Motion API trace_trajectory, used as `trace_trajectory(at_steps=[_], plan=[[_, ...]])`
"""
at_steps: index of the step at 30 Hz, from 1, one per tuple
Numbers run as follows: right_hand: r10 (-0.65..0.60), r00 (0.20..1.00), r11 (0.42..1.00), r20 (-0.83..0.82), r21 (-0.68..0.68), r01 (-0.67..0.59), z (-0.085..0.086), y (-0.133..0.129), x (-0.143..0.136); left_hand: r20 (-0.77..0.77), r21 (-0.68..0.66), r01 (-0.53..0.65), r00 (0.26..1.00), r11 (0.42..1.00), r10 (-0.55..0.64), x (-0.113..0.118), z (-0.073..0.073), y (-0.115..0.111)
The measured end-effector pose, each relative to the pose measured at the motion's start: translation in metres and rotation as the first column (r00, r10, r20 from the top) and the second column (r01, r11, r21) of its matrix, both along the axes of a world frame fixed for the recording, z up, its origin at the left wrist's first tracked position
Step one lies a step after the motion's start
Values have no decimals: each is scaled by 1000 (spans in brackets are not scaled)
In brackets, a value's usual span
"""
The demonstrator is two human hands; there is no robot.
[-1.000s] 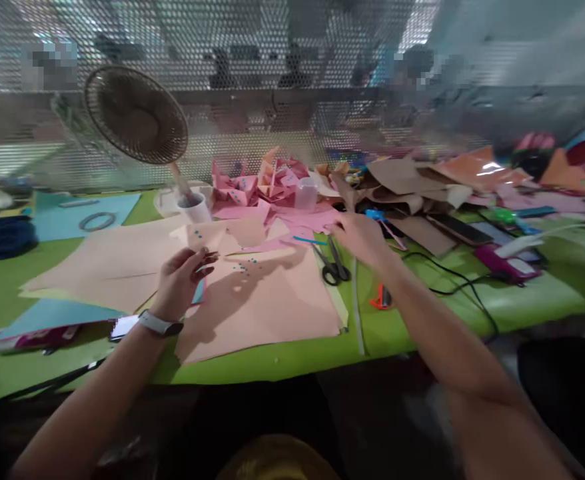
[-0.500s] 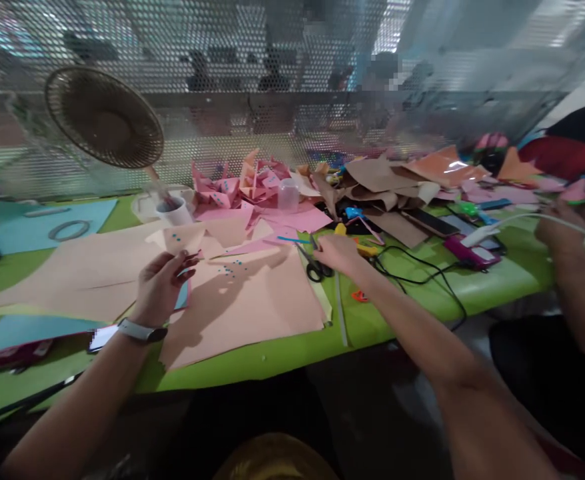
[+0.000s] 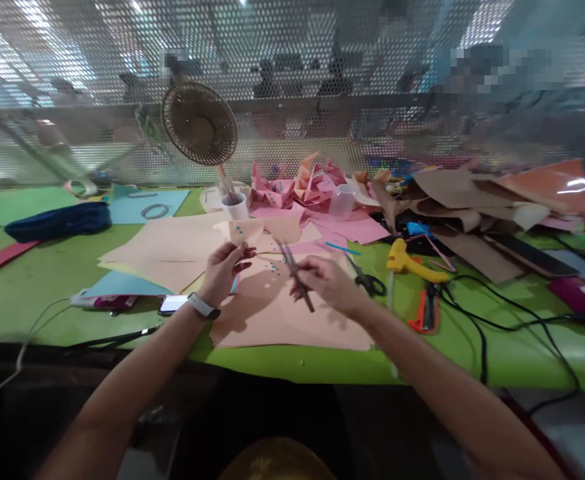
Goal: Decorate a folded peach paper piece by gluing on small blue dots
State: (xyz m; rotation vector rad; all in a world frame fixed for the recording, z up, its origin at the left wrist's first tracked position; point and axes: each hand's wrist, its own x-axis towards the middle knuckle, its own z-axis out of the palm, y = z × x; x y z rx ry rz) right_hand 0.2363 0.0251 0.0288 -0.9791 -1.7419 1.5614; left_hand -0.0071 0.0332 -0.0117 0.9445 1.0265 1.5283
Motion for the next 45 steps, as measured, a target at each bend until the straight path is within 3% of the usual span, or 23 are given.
trace_trajectory(at_steps=[3, 6, 13, 19, 22, 25, 29, 34, 37, 41, 45], plan=[[108, 992, 986, -58, -120, -115, -16, -4, -44, 43, -2, 12, 999, 1000, -12, 1, 0, -1], [97, 994, 976, -59, -192, -107, -28, 0, -65, 91, -6, 31, 995, 1000, -30, 2, 2, -4], [-43, 994, 967, -98, -253, 17, -25, 1, -65, 124, -11, 1, 992, 1000, 0, 3, 5, -4], [-144, 953, 947, -268, -315, 54, -18, -7, -61, 95, 10, -38, 995, 999, 37, 2, 0, 0], [-115, 918, 971, -379, -236, 24, -15, -11, -59, 117, 7, -42, 992, 999, 41, 2, -1, 1], [-126, 888, 991, -442, -96, 93, -15, -12, -60, 138, 12, -21, 990, 1000, 19, 3, -1, 1], [-184, 927, 973, -326, 71, 219, -20, -9, -69, 119, 4, 0, 993, 1000, -1, 8, 1, -3], [-184, 950, 968, -252, 119, 219, -17, -5, -71, 68, 23, 31, 997, 999, -32, 12, 4, -6], [-237, 934, 937, -267, 190, 292, -1, -10, -55, 46, 19, -8, 999, 1000, 7, 10, 3, -5], [-202, 933, 906, -297, 306, 294, 19, -12, -21, 52, 35, -36, 998, 999, 34, 6, 2, -3], [-267, 933, 901, -241, 282, 331, 10, 6, 1, 32, 49, -77, 997, 996, 75, 5, 6, -4]])
